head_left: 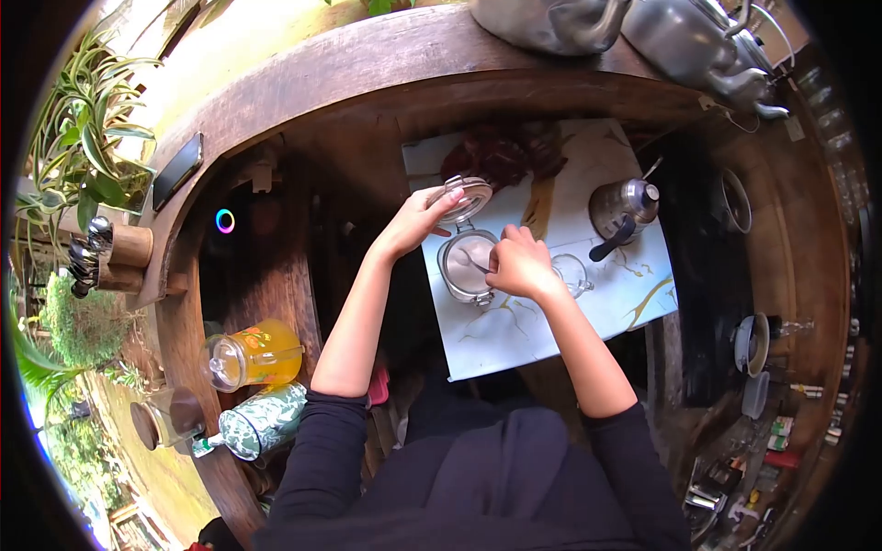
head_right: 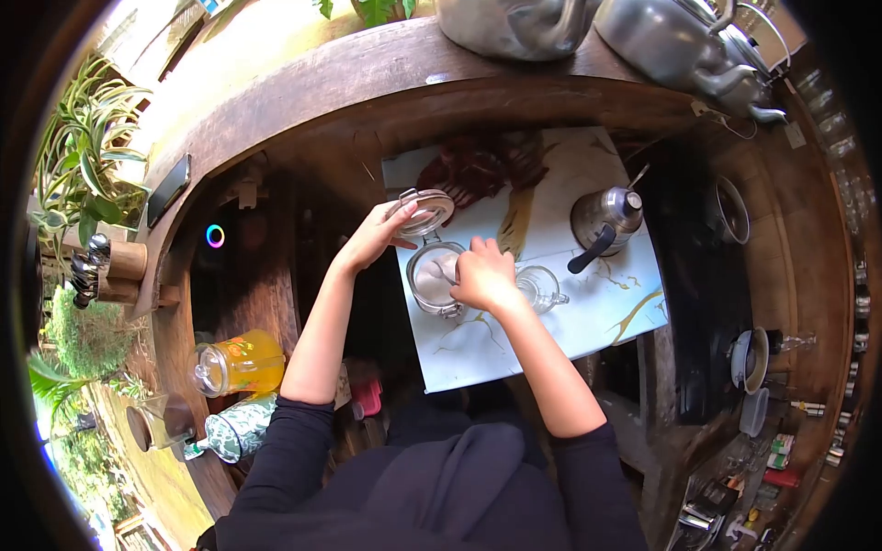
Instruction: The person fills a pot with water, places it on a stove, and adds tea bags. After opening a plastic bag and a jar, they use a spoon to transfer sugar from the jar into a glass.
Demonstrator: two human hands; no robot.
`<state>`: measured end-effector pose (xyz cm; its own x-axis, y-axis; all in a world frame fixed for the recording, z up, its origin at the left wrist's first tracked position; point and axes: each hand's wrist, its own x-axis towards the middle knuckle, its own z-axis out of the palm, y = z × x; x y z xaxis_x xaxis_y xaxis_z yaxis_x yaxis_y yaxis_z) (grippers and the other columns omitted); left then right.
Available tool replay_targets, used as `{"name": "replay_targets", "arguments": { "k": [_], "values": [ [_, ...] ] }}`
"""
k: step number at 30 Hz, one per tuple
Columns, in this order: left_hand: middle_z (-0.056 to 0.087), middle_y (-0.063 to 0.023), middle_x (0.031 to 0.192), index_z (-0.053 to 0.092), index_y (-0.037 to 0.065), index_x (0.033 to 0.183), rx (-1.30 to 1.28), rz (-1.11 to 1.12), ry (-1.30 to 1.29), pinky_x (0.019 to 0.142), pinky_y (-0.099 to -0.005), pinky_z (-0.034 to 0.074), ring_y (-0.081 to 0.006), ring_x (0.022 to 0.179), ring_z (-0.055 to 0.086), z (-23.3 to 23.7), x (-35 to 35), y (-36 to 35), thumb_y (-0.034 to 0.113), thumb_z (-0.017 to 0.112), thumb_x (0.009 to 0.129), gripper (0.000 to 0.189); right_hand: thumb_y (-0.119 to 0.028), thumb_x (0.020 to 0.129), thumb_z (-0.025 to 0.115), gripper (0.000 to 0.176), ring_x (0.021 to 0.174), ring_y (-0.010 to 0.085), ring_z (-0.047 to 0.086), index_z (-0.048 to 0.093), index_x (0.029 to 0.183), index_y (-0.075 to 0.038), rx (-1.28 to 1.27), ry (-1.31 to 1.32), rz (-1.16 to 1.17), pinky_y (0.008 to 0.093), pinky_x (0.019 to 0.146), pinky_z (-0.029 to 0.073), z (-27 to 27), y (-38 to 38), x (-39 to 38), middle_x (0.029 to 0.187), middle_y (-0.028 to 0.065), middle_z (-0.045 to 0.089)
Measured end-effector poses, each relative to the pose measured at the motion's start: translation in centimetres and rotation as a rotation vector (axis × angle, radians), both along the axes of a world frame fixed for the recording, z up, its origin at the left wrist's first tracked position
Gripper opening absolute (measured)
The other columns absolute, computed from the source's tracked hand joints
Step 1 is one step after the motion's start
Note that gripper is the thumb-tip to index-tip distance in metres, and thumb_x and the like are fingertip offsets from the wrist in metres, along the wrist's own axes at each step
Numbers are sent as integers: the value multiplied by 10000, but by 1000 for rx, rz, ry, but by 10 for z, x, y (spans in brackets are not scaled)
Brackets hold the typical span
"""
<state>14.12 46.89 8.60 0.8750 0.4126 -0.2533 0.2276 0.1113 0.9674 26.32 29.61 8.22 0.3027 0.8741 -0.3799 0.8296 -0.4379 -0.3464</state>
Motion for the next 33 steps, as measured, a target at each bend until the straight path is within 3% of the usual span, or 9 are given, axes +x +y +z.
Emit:
{"name": "replay_targets", "arguments": {
  "k": [3, 4, 7, 12, 24, 29, 33],
  "values": [
    [639, -91, 1151, 575, 69, 1280, 9, 22, -29, 795, -340, 535, -171, 1048, 585, -4, -1, 0, 517, 563, 904, 586, -165, 699, 728, 84, 1013, 267, 520, 682, 725, -99, 409, -248, 7, 402, 785, 430, 2, -5, -9, 1021, 90, 563],
    [635, -101, 1160, 567, 63, 1295, 9, 21, -27, 787, -337, 539, -179, 1052, 587, -5, -2, 0, 506, 571, 903, 591, -165, 699, 728, 84, 1013, 267, 520, 682, 725, -99, 406, -246, 15, 402, 785, 430, 2, -3, -9, 1021, 90, 563],
    [630, -102, 1181, 555, 58, 1312, -24, 25, -60, 791, -339, 543, -186, 1070, 587, -7, -4, -1, 468, 580, 911, 575, -166, 708, 735, 117, 861, 243, 515, 661, 758, -89, 817, -241, 45, 367, 695, 413, 4, -2, -11, 887, 55, 536],
    [603, -93, 1228, 532, 28, 1316, -23, 9, -82, 811, -329, 537, -175, 1105, 564, -3, -6, -2, 435, 542, 941, 553, -160, 708, 733, 131, 807, 226, 511, 620, 720, -96, 769, -326, 55, 359, 648, 400, -2, -5, -13, 818, 42, 513],
    [600, -113, 1227, 530, 0, 1299, -71, 30, -94, 818, -351, 550, -195, 1104, 573, -11, -5, 0, 422, 562, 928, 563, -136, 785, 701, 92, 830, 267, 522, 670, 798, -50, 649, -6, -136, 384, 690, 440, -14, -8, -11, 835, 82, 503],
    [596, -115, 1231, 524, -6, 1300, -73, 21, -121, 807, -344, 559, -193, 1106, 571, -6, -6, -5, 425, 563, 926, 573, -115, 860, 639, 116, 760, 318, 573, 648, 834, -2, 683, 200, -257, 393, 660, 461, -12, -7, -1, 800, 126, 555],
    [594, -111, 1236, 518, -3, 1308, -67, 23, -117, 807, -342, 560, -188, 1110, 568, -6, -6, -6, 421, 559, 929, 569, -91, 895, 600, 139, 673, 275, 562, 621, 849, 38, 726, 370, -288, 351, 613, 440, -1, -10, 11, 772, 131, 573]
  ]
}}
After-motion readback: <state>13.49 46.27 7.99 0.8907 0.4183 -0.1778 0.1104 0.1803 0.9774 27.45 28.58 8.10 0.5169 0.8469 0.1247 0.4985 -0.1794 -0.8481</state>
